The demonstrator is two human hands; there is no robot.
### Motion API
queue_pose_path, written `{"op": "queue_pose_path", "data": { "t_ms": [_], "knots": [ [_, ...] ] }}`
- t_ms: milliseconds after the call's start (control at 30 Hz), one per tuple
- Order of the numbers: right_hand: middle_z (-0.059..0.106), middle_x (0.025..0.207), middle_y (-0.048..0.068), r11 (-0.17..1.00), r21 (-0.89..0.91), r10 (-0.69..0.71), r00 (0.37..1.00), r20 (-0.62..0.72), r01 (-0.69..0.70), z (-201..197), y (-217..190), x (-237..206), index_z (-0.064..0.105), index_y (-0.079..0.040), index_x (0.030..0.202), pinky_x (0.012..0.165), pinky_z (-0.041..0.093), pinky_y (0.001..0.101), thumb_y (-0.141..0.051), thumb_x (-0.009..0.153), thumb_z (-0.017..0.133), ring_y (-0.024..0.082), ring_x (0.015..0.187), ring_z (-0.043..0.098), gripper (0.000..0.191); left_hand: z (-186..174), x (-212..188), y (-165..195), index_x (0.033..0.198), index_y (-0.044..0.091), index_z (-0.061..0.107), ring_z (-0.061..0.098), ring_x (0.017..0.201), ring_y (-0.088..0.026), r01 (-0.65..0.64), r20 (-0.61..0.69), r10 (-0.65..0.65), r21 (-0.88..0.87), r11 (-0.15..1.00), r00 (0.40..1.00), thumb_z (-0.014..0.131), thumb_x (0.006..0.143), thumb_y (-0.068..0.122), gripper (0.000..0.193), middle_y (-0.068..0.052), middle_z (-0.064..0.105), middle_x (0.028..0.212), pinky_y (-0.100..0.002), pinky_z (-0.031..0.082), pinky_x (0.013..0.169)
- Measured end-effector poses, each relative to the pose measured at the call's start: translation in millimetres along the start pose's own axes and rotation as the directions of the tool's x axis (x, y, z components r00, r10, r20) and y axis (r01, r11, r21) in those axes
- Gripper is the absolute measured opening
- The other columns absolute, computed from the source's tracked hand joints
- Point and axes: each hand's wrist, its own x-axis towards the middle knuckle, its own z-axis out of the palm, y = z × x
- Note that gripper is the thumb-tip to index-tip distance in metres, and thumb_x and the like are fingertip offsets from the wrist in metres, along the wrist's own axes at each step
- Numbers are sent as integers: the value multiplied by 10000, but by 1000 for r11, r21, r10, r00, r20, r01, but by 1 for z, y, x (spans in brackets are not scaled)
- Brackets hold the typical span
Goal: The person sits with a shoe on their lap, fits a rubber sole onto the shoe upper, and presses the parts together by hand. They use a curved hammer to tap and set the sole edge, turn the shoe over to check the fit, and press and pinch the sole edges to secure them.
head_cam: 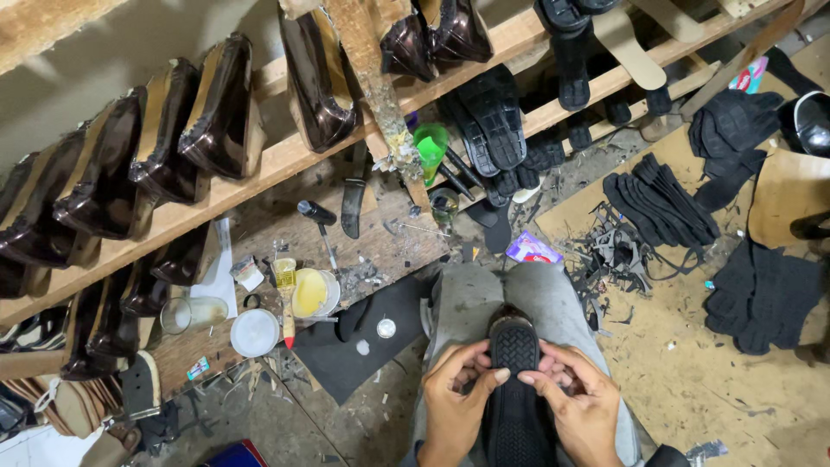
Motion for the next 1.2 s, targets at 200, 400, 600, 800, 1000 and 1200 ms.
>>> {"op": "queue_pose_path", "data": {
  "t_ms": [200,400,600,800,1000,1200],
  "knots": [
    [674,919,68,997,-64,-47,999,-18,45,0,2,3,725,60,1157,701,521,213,149,694,806,90,777,592,479,5,3,0,1137,-50,738,679,760,-98,40,-39,-39,29,999,998,855,780,-14,377,-61,678,919,-233,565,665],
    [683,888,67,998,-63,-27,1000,-11,26,-4,10,7,732,51,1156,649,500,202,135,676,824,82,737,597,496,9,5,3,1124,-31,743,655,760,-92,53,-42,-52,25,998,998,838,786,-23,351,-49,659,912,-233,558,683],
    [635,793,192,986,-125,116,993,30,-112,-7,-9,21,488,19,1417,556,463,239,121,697,884,104,619,554,828,6,13,16,1209,31,573,604,911,-136,112,-140,-92,144,983,986,919,679,94,636,-80,568,1033,-259,593,654],
    [531,1537,104,978,-195,151,902,405,-77,-14,-64,48,149,-219,1621,413,435,205,89,603,836,45,459,426,1266,-12,12,29,1454,16,547,641,1189,-253,-269,232,191,375,887,954,807,845,165,680,-159,628,1325,-363,549,967],
    [580,1508,144,998,-29,-36,864,502,59,-22,-88,13,201,-167,1647,495,404,151,77,623,876,-1,552,376,1250,-6,-11,38,1535,24,443,580,1362,-258,-89,392,81,1,996,916,770,880,242,764,-184,591,1467,-351,442,1143],
    [384,1615,180,870,-23,-393,721,570,492,-34,-129,-8,226,-105,1617,1173,375,404,-67,695,886,267,1394,492,1134,-1,-29,74,1478,15,569,541,1475,-350,-428,327,384,74,901,864,838,867,221,699,-252,524,1579,-402,435,1207]
  ]
}}
